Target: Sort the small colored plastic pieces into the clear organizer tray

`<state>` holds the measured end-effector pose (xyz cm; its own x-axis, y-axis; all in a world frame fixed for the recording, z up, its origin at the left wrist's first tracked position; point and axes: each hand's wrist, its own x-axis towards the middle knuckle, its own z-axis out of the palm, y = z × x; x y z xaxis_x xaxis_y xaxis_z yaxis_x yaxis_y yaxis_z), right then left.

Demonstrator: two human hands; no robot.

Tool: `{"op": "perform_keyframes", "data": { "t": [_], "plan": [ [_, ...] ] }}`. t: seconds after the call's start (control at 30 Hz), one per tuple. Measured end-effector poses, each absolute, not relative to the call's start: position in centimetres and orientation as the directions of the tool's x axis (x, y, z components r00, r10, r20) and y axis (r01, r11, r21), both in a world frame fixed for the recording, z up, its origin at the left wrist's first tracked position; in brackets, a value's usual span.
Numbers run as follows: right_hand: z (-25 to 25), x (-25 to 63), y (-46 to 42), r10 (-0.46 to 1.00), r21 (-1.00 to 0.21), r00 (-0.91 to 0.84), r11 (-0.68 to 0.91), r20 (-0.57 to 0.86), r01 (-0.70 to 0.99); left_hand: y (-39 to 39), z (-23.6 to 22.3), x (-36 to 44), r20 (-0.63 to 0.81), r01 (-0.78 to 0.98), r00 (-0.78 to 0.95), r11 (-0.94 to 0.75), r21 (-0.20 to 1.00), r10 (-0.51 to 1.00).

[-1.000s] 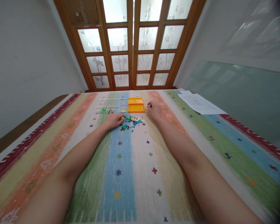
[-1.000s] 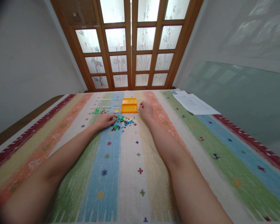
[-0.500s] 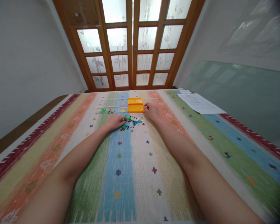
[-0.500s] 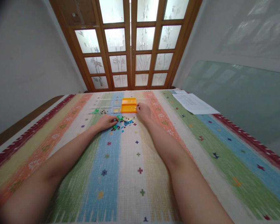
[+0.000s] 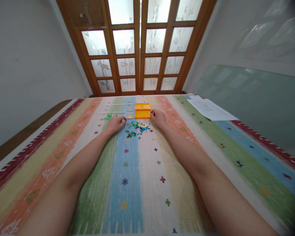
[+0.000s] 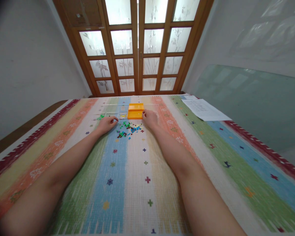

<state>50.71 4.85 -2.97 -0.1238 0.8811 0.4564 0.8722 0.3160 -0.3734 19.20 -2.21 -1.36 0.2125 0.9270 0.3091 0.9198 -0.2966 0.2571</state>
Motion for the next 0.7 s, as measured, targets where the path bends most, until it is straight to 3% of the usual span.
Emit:
{"op": "perform_keyframes", "data": {
  "t": [0.37,0.7],
  "plan": [
    [-2.8,50.2,4.3,0.883,-0.368,-0.157,0.338,0.442,0.866,-0.8,-1.6,14.6,0.365,0.935,-0.132,-0.006,0.355,0.921],
    [-2.8,50.1,4.1,0.877,-0.347,-0.178,0.353,0.446,0.869,-0.4,-2.3,14.0,0.314,0.939,-0.109,-0.005,0.343,0.943]
  ]
}}
